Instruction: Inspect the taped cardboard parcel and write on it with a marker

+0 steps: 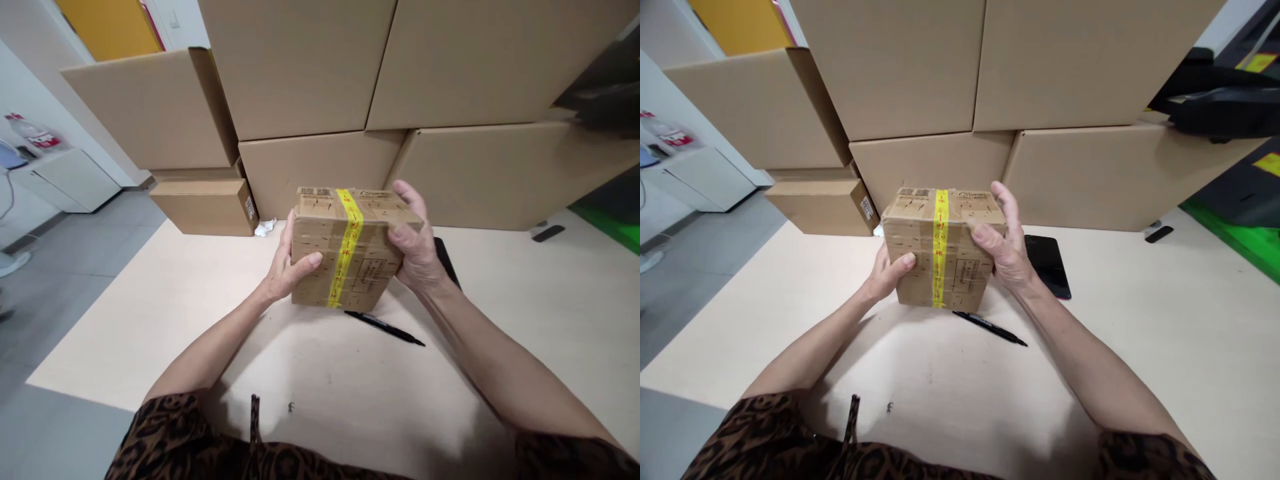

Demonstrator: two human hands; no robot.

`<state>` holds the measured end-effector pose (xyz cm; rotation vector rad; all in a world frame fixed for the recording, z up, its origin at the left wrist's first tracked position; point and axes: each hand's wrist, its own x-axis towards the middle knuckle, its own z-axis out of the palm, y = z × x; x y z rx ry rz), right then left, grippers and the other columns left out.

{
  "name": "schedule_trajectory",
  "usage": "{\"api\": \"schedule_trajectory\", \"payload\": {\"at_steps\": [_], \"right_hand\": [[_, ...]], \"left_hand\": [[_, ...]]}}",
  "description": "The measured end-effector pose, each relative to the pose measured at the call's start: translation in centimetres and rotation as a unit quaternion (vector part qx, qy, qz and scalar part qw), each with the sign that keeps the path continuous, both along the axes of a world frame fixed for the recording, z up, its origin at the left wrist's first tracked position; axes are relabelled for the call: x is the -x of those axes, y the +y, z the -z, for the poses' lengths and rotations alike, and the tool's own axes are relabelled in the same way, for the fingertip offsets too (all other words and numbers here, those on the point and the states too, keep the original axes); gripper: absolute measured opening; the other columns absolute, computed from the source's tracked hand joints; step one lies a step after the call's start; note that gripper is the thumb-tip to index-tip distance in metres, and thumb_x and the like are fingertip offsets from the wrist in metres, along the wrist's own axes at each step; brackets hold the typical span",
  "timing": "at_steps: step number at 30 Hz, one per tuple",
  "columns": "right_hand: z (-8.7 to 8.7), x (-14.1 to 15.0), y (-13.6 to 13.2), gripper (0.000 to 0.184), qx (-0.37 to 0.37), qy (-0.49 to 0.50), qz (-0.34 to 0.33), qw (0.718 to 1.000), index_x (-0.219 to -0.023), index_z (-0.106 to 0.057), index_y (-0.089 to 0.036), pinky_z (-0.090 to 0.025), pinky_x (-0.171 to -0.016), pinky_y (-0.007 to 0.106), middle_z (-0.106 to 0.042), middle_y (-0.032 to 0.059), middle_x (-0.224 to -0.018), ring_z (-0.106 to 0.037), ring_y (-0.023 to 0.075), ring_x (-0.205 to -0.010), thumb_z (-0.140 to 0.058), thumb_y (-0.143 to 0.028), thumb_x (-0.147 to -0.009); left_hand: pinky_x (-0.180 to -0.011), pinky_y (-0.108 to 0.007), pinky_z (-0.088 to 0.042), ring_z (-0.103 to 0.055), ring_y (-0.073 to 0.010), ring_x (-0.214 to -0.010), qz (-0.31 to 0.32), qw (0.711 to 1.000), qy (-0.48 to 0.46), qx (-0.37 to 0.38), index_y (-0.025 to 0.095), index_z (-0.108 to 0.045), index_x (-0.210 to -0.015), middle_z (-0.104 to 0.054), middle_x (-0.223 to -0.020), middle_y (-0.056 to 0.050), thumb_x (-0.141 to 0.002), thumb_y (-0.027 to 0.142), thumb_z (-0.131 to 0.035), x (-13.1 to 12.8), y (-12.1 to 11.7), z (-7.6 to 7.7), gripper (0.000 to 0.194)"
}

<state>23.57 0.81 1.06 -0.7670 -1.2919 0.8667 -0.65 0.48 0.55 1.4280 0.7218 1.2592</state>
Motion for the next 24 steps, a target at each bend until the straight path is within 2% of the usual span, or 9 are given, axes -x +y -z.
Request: {"api": "schedule_trajectory", "payload": {"at_steps": [3,6,10,14,17,20,22,24], "right_hand": [[0.2,0.6,-0.5,0.099,0.013,-0.030,-0.043,0.999,-0.156,-0.044,-0.042,-0.056,-0.115,0.064,-0.063,0.0064,-0.157,-0.065,0.0374,-0.140,-0.090,-0.063,-0.071],[0.1,1.5,-1.2,0.088,0.063,-0.003,-0.068,0.996,-0.152,-0.048,-0.039,-0.059,-0.110,0.063,-0.072,0.0059,-0.144,-0.071,0.0360,-0.132,-0.086,-0.059,-0.075],[-0.8,1.6,-1.5,0.073,0.109,0.059,-0.026,0.992,-0.140,-0.058,-0.036,-0.064,-0.103,0.061,-0.078,0.0038,-0.131,-0.076,0.0357,-0.120,-0.085,-0.052,-0.074],[-1.7,0.8,-1.2,0.056,0.155,0.128,0.031,0.979,-0.120,-0.064,-0.033,-0.068,-0.095,0.061,-0.078,0.0036,-0.123,-0.078,0.0365,-0.113,-0.086,-0.045,-0.070],[-1.7,0.5,-1.1,0.051,0.183,0.115,0.014,0.976,-0.114,-0.065,-0.031,-0.068,-0.094,0.063,-0.078,0.0059,-0.125,-0.078,0.0378,-0.113,-0.086,-0.048,-0.071],[-1.3,1.1,-1.4,0.061,0.202,0.101,-0.041,0.973,-0.121,-0.064,-0.032,-0.066,-0.100,0.065,-0.079,0.0052,-0.129,-0.078,0.0382,-0.117,-0.089,-0.048,-0.068],[-1.1,1.8,-1.7,0.072,0.232,0.116,-0.065,0.964,-0.125,-0.062,-0.033,-0.063,-0.106,0.065,-0.080,0.0031,-0.128,-0.077,0.0377,-0.120,-0.093,-0.043,-0.061],[-1.3,2.4,-1.9,0.074,0.260,0.147,-0.064,0.952,-0.122,-0.063,-0.032,-0.062,-0.107,0.063,-0.081,0.0022,-0.125,-0.077,0.0371,-0.122,-0.095,-0.040,-0.056]], "left_hand": [[-0.119,-0.053,-0.050,-0.064,-0.0387,-0.140,-0.028,0.998,-0.045,0.028,0.023,-0.064,-0.142,-0.074,-0.139,-0.013,-0.084,0.067,-0.082,-0.7,-0.4,-0.8,0.076],[-0.119,-0.051,-0.051,-0.064,-0.0374,-0.142,-0.025,0.994,-0.070,0.084,0.024,-0.064,-0.142,-0.072,-0.145,-0.012,-0.085,0.065,-0.082,-0.9,-0.7,-1.9,0.073],[-0.122,-0.049,-0.050,-0.058,-0.0363,-0.150,0.035,0.993,-0.055,0.097,0.027,-0.061,-0.144,-0.066,-0.156,-0.011,-0.089,0.062,-0.080,-0.5,-0.9,-2.0,0.069],[-0.118,-0.052,-0.052,-0.060,-0.0393,-0.147,0.086,0.990,-0.026,0.113,0.028,-0.057,-0.147,-0.066,-0.156,-0.011,-0.083,0.050,-0.088,-0.6,-1.5,-1.3,0.075],[-0.115,-0.053,-0.054,-0.066,-0.0402,-0.139,0.054,0.985,-0.043,0.156,0.028,-0.058,-0.149,-0.071,-0.149,-0.011,-0.077,0.048,-0.091,-1.0,-1.8,-1.5,0.082],[-0.112,-0.051,-0.055,-0.068,-0.0404,-0.135,0.004,0.985,-0.064,0.161,0.026,-0.061,-0.147,-0.074,-0.144,-0.011,-0.072,0.050,-0.094,-1.0,-1.4,-2.4,0.086],[-0.113,-0.049,-0.055,-0.067,-0.0406,-0.137,-0.019,0.987,-0.066,0.148,0.023,-0.064,-0.144,-0.074,-0.145,-0.012,-0.074,0.054,-0.092,-0.8,-1.0,-2.8,0.081],[-0.117,-0.048,-0.053,-0.063,-0.0403,-0.144,-0.026,0.989,-0.052,0.139,0.022,-0.064,-0.143,-0.070,-0.151,-0.012,-0.080,0.061,-0.086,-0.4,-0.5,-2.8,0.077]]}}
